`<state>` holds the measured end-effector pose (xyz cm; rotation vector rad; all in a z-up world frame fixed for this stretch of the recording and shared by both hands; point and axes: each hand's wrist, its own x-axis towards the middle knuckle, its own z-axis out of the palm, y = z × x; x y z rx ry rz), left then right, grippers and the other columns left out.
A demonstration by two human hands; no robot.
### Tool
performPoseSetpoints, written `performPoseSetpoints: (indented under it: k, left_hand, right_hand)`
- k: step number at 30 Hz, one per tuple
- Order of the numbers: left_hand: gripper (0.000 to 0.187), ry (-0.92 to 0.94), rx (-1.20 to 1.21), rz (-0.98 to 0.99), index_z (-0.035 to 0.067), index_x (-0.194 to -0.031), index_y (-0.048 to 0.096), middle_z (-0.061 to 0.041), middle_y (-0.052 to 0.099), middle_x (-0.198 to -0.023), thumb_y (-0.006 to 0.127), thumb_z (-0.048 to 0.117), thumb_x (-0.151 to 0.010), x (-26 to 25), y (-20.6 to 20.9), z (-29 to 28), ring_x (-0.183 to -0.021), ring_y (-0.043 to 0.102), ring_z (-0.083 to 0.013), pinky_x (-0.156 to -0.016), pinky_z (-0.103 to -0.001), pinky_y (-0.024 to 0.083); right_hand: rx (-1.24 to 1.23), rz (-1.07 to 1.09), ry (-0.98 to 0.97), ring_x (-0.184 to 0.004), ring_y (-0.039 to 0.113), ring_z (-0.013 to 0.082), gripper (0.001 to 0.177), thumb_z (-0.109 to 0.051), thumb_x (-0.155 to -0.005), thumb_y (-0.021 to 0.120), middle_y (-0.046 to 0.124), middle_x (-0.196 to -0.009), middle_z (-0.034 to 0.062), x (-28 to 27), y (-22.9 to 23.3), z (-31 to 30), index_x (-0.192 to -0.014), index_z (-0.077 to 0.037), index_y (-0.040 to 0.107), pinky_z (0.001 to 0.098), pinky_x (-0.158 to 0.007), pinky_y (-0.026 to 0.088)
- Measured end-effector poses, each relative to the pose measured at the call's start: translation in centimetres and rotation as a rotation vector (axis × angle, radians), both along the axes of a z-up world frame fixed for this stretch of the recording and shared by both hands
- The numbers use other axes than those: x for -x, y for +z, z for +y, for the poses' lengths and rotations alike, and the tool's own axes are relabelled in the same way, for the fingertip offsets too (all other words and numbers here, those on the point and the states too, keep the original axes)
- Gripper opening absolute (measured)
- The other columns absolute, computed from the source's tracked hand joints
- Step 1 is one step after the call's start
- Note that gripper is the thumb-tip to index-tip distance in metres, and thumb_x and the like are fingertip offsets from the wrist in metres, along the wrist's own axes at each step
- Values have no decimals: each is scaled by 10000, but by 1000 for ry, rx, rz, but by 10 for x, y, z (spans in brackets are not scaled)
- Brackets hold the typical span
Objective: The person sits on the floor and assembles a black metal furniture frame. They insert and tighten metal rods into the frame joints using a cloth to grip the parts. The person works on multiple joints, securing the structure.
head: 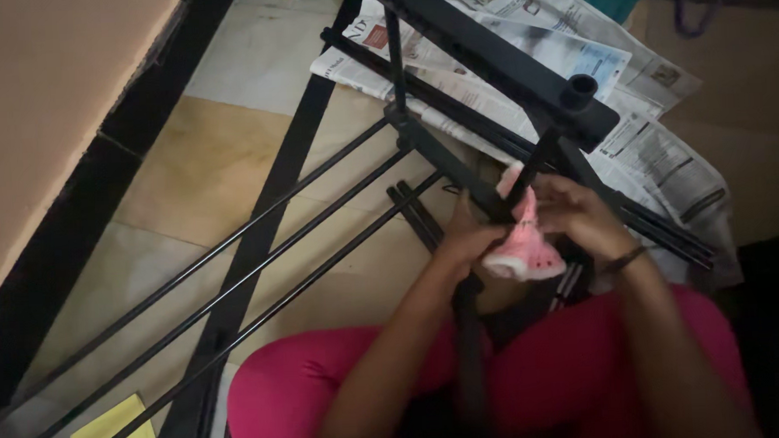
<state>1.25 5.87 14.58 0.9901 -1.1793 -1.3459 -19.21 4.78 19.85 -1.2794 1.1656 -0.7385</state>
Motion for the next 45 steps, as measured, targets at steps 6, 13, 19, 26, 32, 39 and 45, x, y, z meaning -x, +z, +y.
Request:
performPoseSetpoints:
  k: [6, 13, 19, 26, 32, 39, 45]
  left_hand:
    - [773, -418, -641, -113, 72, -1475, 589, -118, 684, -1243, 669, 582, -899, 12, -27, -6, -1079, 653, -234, -846, -373, 544]
    - [530, -228, 36, -1035, 97, -1281, 650, -209, 711, -1155, 718, 294, -794, -32, 26, 4, -1026, 691, -347, -844, -438, 545]
    - [172, 59, -73, -1582, 138, -1000, 770, -124, 766, -997, 648, 215, -907, -99, 72, 0, -941, 750, -319, -757, -443, 587]
    - [326, -255, -330, -1630, 150, -1025, 770, -136, 739, -1107, 751, 407, -825, -105, 86, -1, -1046, 709, -324, -832, -443, 564]
    - [620, -87, -166, -1241, 29, -1007, 758, -243, 740, -1048, 571, 618, -961, -69, 6, -16, -1026, 704, -406, -885, -501, 551]
    - [734, 139, -208, -357, -29, -1132, 676, -213, 723, -1047, 548, 671, -949, -14, -94, -51, -1017, 700, -341, -857, -436, 525]
    - [580, -30, -380, 54, -30, -1143, 719, -107, 714, -988, 676, 517, -955, -22, -92, -50, -857, 673, -204, -746, -374, 540]
  right_hand:
    - [-209, 41, -168, -942, 767, 313, 277, -32, -974, 526, 748, -1075, 215, -2, -4, -1, -1193, 54, 673, 420, -831, 654]
    - [-148, 114, -132, -900, 763, 299, 265, -105, -1007, 516, 783, -1000, 192, 4, -20, -5, -1095, 54, 709, 398, -808, 626]
    - [389, 292, -234, -1169, 672, 231, 390, 64, -867, 588, 713, -1197, 89, -1, -36, -9, -1243, -20, 647, 337, -989, 511]
    - [305, -141, -175, -1107, 687, 196, 341, 19, -893, 684, 697, -1141, 55, -44, -59, -14, -1217, -33, 594, 346, -966, 558]
    - [452, -339, -437, -841, 654, 115, 118, -84, -1022, 693, 666, -930, 33, -79, -92, -21, -1039, -50, 582, 272, -852, 559]
    - [384, -158, -674, -574, 482, 54, 384, -303, -996, 766, 535, -655, -51, -98, -73, -23, -718, -118, 577, 226, -532, 373]
    - [377, -173, -817, -473, 398, 48, 554, -445, -1016, 712, 464, -566, -58, -111, -58, -25, -603, -156, 482, 241, -458, 297]
